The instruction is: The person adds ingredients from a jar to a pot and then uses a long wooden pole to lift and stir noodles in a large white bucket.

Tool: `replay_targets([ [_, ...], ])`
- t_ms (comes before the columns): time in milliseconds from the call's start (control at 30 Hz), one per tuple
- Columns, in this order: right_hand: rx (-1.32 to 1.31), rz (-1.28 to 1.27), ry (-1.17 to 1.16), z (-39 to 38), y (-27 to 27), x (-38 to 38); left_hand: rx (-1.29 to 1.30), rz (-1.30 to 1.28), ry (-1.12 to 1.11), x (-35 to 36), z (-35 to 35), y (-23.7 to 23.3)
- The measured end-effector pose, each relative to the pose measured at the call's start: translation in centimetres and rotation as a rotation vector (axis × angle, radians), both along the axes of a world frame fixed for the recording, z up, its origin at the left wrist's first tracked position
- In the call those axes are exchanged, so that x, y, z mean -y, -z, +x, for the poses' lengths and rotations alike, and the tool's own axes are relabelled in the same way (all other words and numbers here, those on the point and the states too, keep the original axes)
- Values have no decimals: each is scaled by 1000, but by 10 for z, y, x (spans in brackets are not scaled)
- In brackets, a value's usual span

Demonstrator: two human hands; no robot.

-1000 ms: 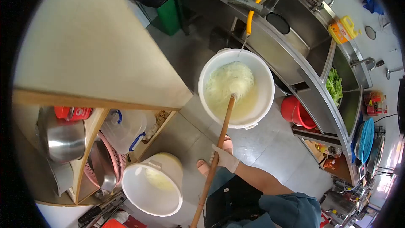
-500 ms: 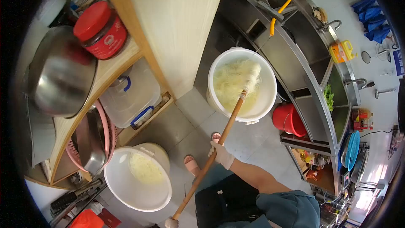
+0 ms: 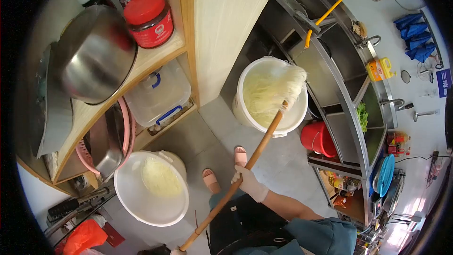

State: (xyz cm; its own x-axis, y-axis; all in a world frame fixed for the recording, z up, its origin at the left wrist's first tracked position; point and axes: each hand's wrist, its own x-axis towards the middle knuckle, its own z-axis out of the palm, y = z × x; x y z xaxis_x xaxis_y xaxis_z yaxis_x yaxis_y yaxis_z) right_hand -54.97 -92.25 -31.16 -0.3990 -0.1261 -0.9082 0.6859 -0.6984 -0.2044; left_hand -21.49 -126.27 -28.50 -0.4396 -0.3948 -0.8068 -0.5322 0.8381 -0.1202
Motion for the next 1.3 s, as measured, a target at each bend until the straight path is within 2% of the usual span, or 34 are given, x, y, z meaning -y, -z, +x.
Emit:
replay_targets([
  [67, 49, 10, -29, -5, 13, -4, 16, -12, 6, -3, 1, -3],
  [133, 48, -32, -19, -8, 9, -3, 35, 26, -85, -6, 3, -8],
  [200, 97, 65, -20, 1, -5, -4, 18, 54, -34, 0, 17, -12],
  [233, 103, 71, -27, 3, -11, -4, -98, 23, -12, -1, 25, -15],
  [333, 41, 53, -44, 3, -20, -7, -138, 84, 31, -5, 35, -11],
  [367, 39, 46, -52, 1, -12, -8, -330, 38, 217, -1, 58, 12],
  [400, 39, 40, -62, -1, -7, -10, -334, 39, 212, 4, 70, 29],
  [467, 7, 45, -80, 0, -16, -10, -884, -1007, 1306, 7, 88, 46],
  [500, -25, 45, -90, 2, -25, -9, -880, -1001, 1303, 5, 89, 42],
  [667, 9, 48, -75, 4, -65, 0, -901, -577, 1036, 11, 84, 16],
  [700, 13, 50, -68, 6, -68, 1, -897, -575, 1033, 12, 80, 7],
  [767, 7, 61, -67, 4, -83, 3, -229, 58, -171, 2, 44, -24],
  [867, -28, 75, -66, 2, -105, 5, -325, 38, -158, 3, 40, -21],
  [967, -29, 95, -72, 5, -106, 6, -314, 63, -172, 4, 43, -21],
  [1100, -41, 90, -103, 4, -60, 4, -280, 42, -168, 1, 55, -17],
  [1167, 17, 84, -83, 1, -43, -2, -169, 65, -84, -2, 47, -17],
  [1200, 81, 79, -67, -3, -44, -1, -166, 64, -87, -4, 42, -21],
  [1300, 60, 40, -50, 3, -55, -1, -167, 57, -181, -4, 36, -38],
])
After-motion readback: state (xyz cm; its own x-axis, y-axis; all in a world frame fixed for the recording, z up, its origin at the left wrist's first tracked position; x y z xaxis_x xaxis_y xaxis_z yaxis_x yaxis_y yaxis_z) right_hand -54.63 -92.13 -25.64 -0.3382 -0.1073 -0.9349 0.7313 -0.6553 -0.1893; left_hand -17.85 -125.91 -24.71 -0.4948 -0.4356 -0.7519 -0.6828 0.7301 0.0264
